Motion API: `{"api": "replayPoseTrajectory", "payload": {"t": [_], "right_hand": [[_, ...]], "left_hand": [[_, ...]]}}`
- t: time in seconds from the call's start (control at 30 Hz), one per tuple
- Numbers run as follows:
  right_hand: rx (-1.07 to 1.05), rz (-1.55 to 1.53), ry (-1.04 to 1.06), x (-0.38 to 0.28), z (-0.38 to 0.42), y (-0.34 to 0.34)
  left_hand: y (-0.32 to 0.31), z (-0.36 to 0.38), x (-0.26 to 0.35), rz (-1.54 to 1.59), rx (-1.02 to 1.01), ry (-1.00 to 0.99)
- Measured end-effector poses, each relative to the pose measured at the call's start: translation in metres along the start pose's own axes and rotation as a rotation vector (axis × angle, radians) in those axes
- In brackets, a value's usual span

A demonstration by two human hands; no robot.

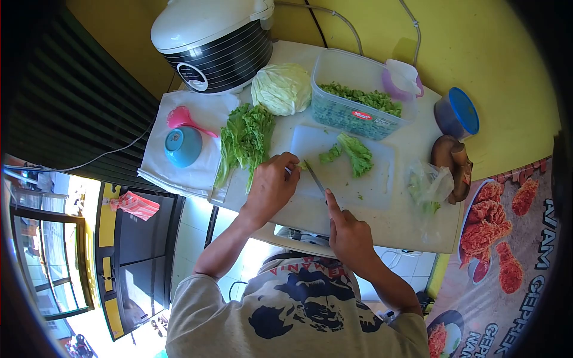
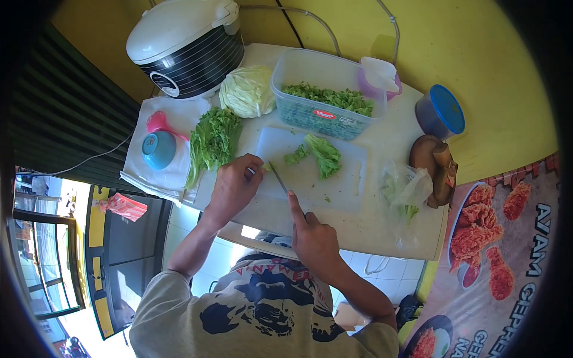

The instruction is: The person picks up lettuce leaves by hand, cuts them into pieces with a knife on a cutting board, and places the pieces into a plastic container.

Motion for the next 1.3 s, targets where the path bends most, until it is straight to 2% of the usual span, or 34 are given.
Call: {"api": "replayPoseTrajectory", "payload": {"t": [0.13, 0.3, 0.77, 1.3], "right_hand": [[-0.013, 0.057, -0.008, -0.002, -0.004, 0.004], [0.035, -0.006, 0.043, -0.005, -0.003, 0.005], [-0.009, 0.07, 0.054, -0.003, -0.001, 0.004], [0.01, 0.103, 0.069, 0.003, -0.02, 0.004]], "left_hand": [[0.002, 0.002, 0.0, -0.025, 0.023, -0.053], [0.002, 0.004, -0.002, -0.014, 0.029, -0.039], [0.001, 0.002, -0.007, 0.024, 0.039, -0.036], [0.006, 0.005, -0.008, 0.005, -0.016, -0.075]]}}
Point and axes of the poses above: each hand's wrist, its own z-axis away from the middle knuckle, its own y-axis out of the back of the hand, x = y × z, the point moved 3 cm from there along -z, towards the middle knuckle, and after that the axes turned 9 degrees about z, right-handed, at the moved point
